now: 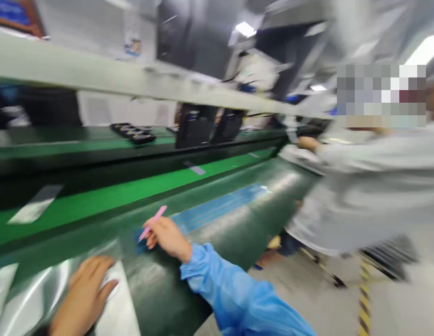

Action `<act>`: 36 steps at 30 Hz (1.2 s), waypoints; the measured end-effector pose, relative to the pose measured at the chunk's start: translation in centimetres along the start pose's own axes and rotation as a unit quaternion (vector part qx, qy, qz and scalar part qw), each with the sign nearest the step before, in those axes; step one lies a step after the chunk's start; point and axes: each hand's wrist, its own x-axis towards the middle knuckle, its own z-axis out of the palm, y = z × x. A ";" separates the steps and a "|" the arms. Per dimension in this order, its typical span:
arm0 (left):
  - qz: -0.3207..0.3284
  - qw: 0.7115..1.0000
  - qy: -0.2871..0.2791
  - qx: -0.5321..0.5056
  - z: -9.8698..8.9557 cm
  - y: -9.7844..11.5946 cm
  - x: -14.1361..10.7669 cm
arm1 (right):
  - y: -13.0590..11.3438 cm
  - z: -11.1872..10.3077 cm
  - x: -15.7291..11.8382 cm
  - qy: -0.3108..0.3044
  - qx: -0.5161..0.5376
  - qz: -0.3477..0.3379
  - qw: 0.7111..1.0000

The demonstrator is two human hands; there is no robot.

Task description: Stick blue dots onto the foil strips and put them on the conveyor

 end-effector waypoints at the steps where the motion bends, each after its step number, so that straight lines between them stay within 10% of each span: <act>1: -0.029 0.999 -0.031 -0.007 -0.6 1.4 0.2 | 0.3 -0.5 -0.2 -0.001 0.004 0.003 1.000; 10: -0.108 0.986 -0.118 -0.040 -1.8 3.9 1.4 | 1.2 -3.8 0.3 -0.012 -0.067 -0.030 0.997; 20: -0.119 0.987 -0.087 -0.057 -1.9 3.9 1.6 | -0.7 -1.6 2.9 -0.130 -0.200 -0.018 0.971; 36: -0.107 0.985 -0.114 -0.072 -2.6 3.4 0.8 | 0.4 -2.5 2.6 -0.141 -0.243 -0.009 0.960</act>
